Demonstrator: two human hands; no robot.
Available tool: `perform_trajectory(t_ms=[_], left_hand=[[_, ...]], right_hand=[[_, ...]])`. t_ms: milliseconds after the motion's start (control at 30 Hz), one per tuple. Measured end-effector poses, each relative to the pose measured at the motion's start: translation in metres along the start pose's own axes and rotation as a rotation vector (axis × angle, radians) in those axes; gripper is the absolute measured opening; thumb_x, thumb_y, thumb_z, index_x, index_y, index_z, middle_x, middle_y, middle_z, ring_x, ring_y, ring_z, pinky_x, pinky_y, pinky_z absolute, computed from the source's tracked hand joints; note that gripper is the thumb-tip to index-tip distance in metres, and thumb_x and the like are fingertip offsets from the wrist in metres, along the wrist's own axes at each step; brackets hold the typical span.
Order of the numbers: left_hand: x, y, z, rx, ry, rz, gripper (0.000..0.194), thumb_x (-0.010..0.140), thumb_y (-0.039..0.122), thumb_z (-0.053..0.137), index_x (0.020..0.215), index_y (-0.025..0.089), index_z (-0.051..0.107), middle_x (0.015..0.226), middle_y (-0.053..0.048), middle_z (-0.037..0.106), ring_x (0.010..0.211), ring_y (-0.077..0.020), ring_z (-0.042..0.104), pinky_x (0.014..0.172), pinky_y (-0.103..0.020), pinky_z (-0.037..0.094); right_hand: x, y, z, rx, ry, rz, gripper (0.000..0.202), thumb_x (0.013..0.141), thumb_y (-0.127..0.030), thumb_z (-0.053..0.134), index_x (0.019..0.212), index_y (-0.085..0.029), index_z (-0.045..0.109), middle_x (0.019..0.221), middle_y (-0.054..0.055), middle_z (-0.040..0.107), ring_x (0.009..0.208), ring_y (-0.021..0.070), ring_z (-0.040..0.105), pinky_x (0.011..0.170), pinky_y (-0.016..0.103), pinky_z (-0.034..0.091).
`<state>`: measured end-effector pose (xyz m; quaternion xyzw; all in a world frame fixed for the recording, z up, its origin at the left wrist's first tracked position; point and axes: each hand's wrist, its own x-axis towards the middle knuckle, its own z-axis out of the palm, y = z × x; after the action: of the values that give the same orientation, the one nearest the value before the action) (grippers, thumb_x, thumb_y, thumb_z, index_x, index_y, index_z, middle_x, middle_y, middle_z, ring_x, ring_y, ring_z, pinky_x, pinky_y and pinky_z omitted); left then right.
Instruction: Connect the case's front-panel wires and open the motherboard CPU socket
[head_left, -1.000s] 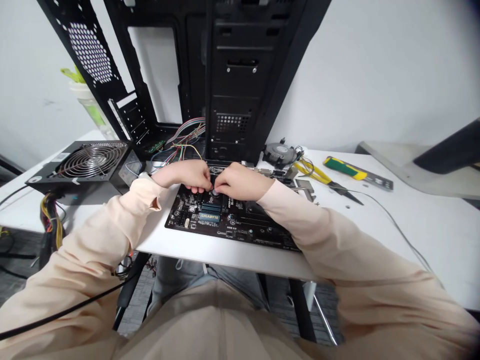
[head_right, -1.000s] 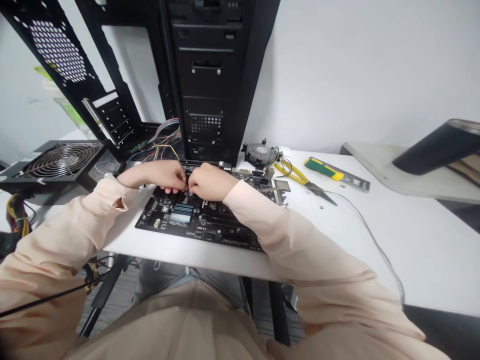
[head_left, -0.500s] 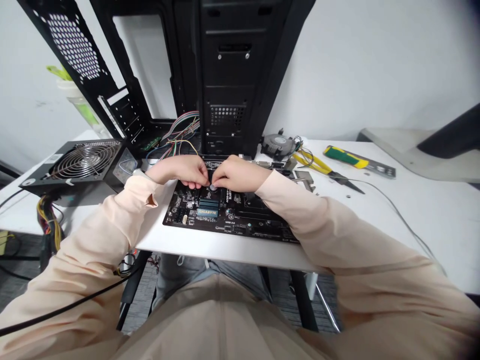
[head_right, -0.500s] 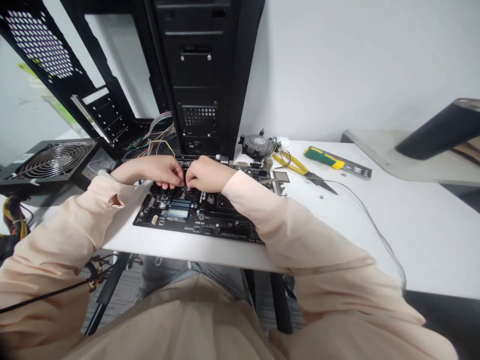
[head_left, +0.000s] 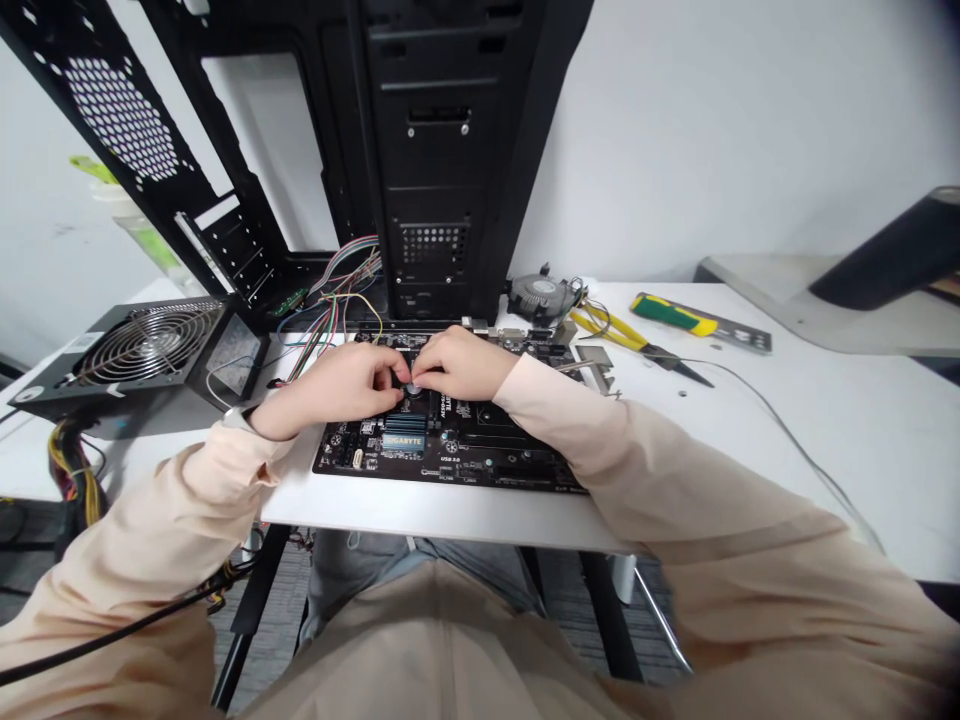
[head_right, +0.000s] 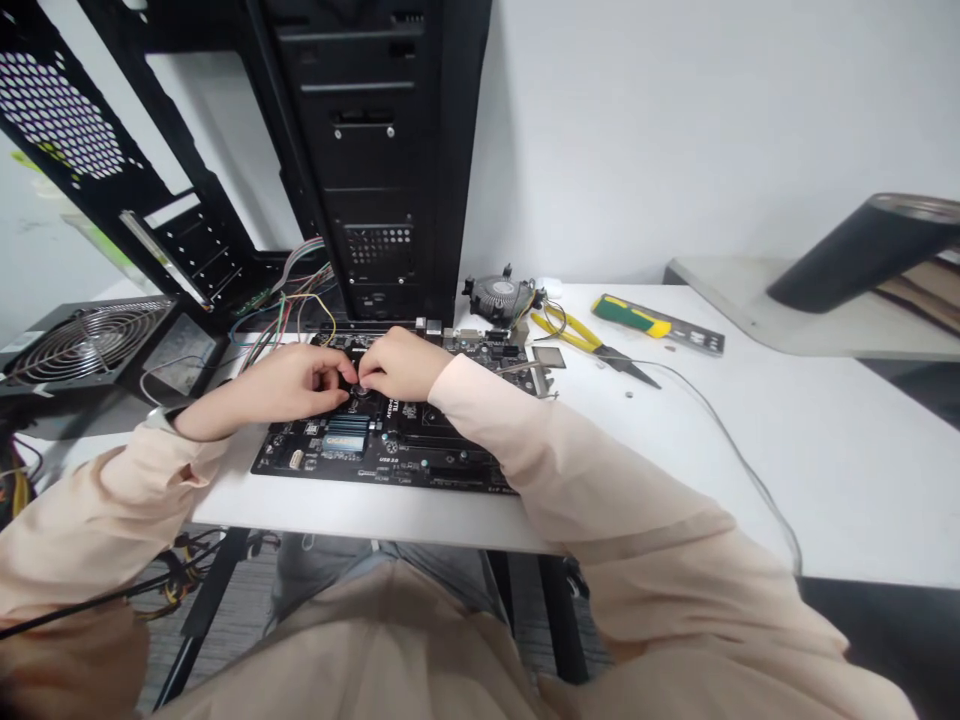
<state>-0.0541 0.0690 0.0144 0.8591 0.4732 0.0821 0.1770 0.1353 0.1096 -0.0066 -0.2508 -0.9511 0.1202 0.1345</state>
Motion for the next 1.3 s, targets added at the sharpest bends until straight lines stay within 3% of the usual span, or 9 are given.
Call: perform_trajectory(t_ms=[133, 400, 933, 1067, 1200, 1300], left_hand=[[0.0, 0.0, -0.001, -0.018, -0.026, 0.006, 0.02, 0.074, 0.026, 0.057, 0.088, 0.019, 0.07, 0.072, 0.002, 0.068, 0.058, -0.0093, 0.053, 0.057, -0.02, 0.037], [0.006, -0.012, -0.011, -0.279, -0.228, 0.054, 0.018, 0.073, 0.029, 0.062, 0.08, 0.016, 0.071, 0.071, 0.001, 0.07, 0.057, -0.0082, 0.055, 0.059, -0.018, 0.042], [0.007, -0.014, -0.014, -0.265, -0.265, 0.043, 0.016, 0.071, 0.027, 0.064, 0.08, 0.016, 0.073, 0.073, 0.0, 0.073, 0.062, -0.011, 0.061, 0.064, -0.02, 0.046], [0.006, -0.011, -0.01, -0.216, -0.177, 0.038, 0.023, 0.076, 0.028, 0.057, 0.087, 0.015, 0.072, 0.08, -0.001, 0.074, 0.066, -0.0123, 0.063, 0.066, -0.021, 0.049], [0.001, -0.005, -0.002, -0.075, -0.002, -0.017, 0.031, 0.077, 0.019, 0.046, 0.094, 0.017, 0.072, 0.092, 0.0, 0.074, 0.078, -0.0146, 0.066, 0.08, -0.025, 0.05], [-0.002, -0.001, 0.004, 0.01, 0.064, -0.052, 0.038, 0.075, 0.012, 0.042, 0.095, 0.019, 0.073, 0.094, 0.001, 0.074, 0.084, -0.0164, 0.067, 0.085, -0.027, 0.05]], right_hand=[[-0.001, 0.0, 0.002, 0.008, 0.02, -0.013, 0.019, 0.082, -0.013, 0.056, 0.084, -0.015, 0.075, 0.085, 0.004, 0.075, 0.082, 0.016, 0.066, 0.083, 0.029, 0.045], [-0.001, 0.001, 0.006, -0.013, 0.053, -0.031, 0.019, 0.082, -0.015, 0.056, 0.084, -0.015, 0.074, 0.086, 0.004, 0.074, 0.082, 0.0166, 0.066, 0.083, 0.029, 0.046], [-0.001, -0.001, 0.005, -0.013, 0.034, -0.038, 0.019, 0.083, -0.013, 0.056, 0.086, -0.011, 0.074, 0.088, 0.007, 0.074, 0.083, 0.0174, 0.066, 0.084, 0.029, 0.047], [-0.001, 0.003, 0.007, 0.001, 0.054, -0.057, 0.018, 0.082, -0.014, 0.057, 0.085, -0.013, 0.074, 0.086, 0.006, 0.074, 0.082, 0.0176, 0.066, 0.084, 0.03, 0.047], [-0.001, 0.006, 0.007, 0.035, 0.058, -0.076, 0.016, 0.08, -0.013, 0.059, 0.082, -0.014, 0.074, 0.084, 0.005, 0.074, 0.082, 0.0169, 0.067, 0.083, 0.029, 0.047], [-0.001, 0.005, 0.006, 0.034, 0.062, -0.084, 0.017, 0.079, -0.012, 0.057, 0.081, -0.014, 0.074, 0.084, 0.005, 0.074, 0.081, 0.0166, 0.066, 0.083, 0.029, 0.046]])
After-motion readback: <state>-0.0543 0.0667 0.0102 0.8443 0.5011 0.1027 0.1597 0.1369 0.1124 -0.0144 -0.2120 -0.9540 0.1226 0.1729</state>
